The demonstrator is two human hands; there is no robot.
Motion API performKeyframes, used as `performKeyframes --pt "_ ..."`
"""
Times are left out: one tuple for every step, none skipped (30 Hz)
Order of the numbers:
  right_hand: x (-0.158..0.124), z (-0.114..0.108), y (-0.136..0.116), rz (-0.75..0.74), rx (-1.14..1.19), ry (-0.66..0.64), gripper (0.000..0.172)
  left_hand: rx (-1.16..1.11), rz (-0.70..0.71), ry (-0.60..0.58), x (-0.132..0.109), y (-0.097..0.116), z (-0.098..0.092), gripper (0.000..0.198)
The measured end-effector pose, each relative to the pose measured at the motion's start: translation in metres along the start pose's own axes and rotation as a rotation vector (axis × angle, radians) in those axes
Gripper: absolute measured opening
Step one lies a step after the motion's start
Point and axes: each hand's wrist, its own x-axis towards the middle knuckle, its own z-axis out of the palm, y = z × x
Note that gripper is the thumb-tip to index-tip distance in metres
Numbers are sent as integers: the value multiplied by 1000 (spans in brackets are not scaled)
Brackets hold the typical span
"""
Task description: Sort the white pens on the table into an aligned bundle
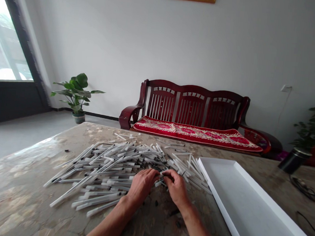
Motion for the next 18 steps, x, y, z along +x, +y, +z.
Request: performKeyframes --pt "0 0 0 6 10 15 24 4 -1 1 0 -1 0 16" --pt "0 -1 1 14 -10 26 27 7 0 2 0 -1 0 16" --pt "0 -1 2 23 -50 28 30 7 4 2 0 -1 0 16" --pt "0 -2 3 33 -98 17 33 7 8 2 0 -1 0 16" --pt "0 -2 3 41 -144 3 36 6 12 1 0 -1 0 17" --pt "0 -3 3 42 -175 -9 37 3 13 -2 0 0 0 17" --pt "0 -3 3 37 -182 -17 34 0 9 -4 0 0 0 18" --pt "0 -3 3 25 -165 -19 29 -6 4 -7 0 0 0 18" --pt "0 -3 2 11 -136 -15 24 -12 -3 -6 0 0 0 18" --pt "0 -3 1 -6 -103 -7 21 -19 -9 -7 0 0 0 19" --pt "0 -3 0 -16 -81 5 21 -24 -12 -6 0 0 0 19" --pt "0 -3 -1 -17 -78 16 22 -27 -12 -6 0 0 1 19" --pt "0 -3 -1 -8 -100 28 24 -24 -12 -5 0 0 1 19" --pt "0 -3 -1 8 -140 34 27 -19 -8 -8 0 0 1 19" --pt "-1 -3 -1 25 -188 34 31 -12 -4 -13 0 0 2 19" --pt "0 -4 0 38 -230 27 36 -6 1 -21 0 0 2 19" --pt "0 -4 1 43 -259 17 39 -1 3 -29 0 0 2 19" --pt "0 -4 2 38 -270 10 40 0 6 -38 0 -1 3 19"
